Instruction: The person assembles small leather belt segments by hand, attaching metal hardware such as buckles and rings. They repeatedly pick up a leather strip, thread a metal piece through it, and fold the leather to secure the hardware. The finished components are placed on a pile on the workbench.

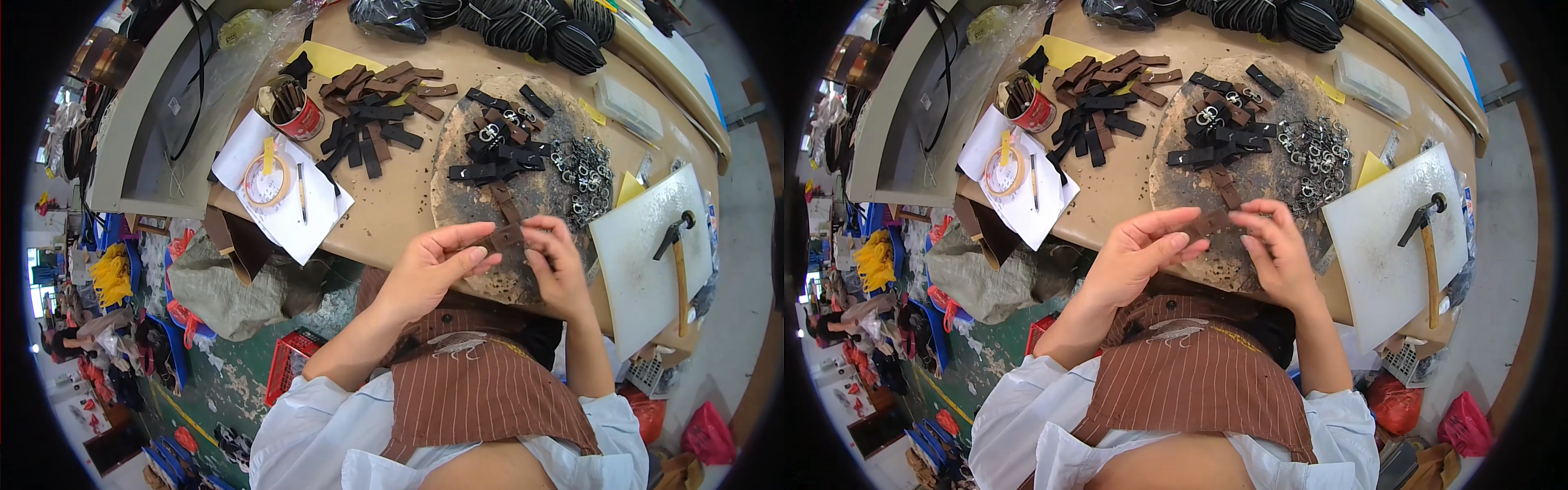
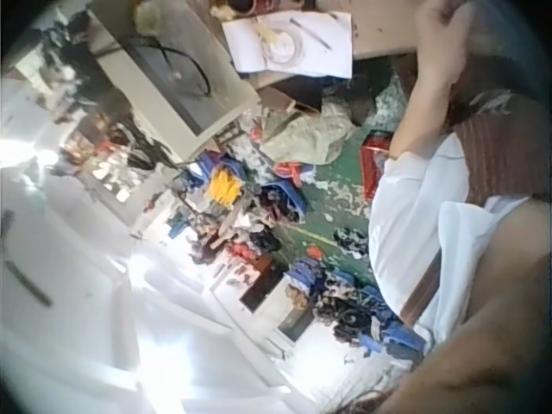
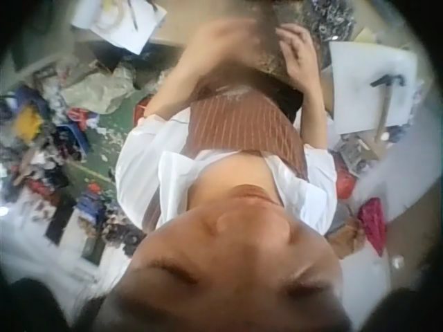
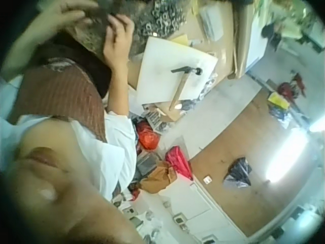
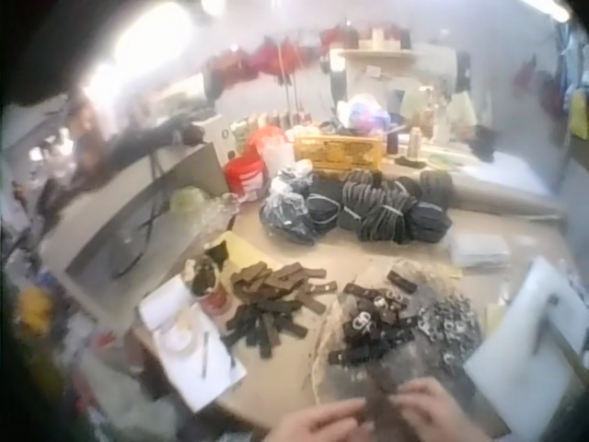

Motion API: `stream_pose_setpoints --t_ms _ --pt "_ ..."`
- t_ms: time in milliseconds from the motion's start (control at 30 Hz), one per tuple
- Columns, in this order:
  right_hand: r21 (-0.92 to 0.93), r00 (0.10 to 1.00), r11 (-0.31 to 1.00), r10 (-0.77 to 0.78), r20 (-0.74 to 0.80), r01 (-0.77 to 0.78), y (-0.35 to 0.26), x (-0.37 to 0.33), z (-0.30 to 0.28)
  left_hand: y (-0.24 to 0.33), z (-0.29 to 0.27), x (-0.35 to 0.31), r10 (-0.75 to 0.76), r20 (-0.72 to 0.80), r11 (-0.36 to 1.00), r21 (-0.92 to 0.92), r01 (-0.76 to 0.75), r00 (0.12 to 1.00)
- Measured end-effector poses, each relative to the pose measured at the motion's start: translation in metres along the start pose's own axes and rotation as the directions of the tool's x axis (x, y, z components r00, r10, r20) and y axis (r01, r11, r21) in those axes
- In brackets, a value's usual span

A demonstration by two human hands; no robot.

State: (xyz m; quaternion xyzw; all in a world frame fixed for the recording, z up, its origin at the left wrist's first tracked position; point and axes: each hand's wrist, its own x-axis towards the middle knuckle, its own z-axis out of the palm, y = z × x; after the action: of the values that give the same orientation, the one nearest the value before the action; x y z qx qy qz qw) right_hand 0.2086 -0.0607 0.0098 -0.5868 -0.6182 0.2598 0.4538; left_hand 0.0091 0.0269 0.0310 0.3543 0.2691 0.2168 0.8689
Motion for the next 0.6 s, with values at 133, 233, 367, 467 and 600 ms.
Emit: stream_pose_setpoints --t_ms 133,233,367,467,600 --pt "0.133 0.976 0.974 0.199 -0.088 -0.186 -0.016 -0.017 0.000 -0.004 -0.003 0.001 0.044 -0.023 0.999 -0.016 -0.044 0.999" --pt "0.165 0.963 0.951 0.268 -0.010 -0.263 -0.057 -0.010 -0.015 -0.002 0.005 -0.004 0.053 -0.058 0.998 -0.021 -0.054 0.997" --pt "-0.212 0.976 0.958 0.208 0.059 -0.191 -0.066 0.006 -0.008 -0.005 0.013 -0.008 0.188 -0.101 0.977 0.124 -0.175 0.977" --pt "-0.267 0.983 0.946 0.184 -0.020 -0.183 -0.066 0.003 -0.002 -0.008 0.016 -0.007 0.263 -0.126 0.956 0.168 -0.241 0.957" --pt "-0.339 0.986 0.927 0.167 -0.002 -0.157 -0.067 0.004 -0.001 -0.008 0.018 -0.005 0.269 -0.132 0.955 0.164 -0.246 0.954"
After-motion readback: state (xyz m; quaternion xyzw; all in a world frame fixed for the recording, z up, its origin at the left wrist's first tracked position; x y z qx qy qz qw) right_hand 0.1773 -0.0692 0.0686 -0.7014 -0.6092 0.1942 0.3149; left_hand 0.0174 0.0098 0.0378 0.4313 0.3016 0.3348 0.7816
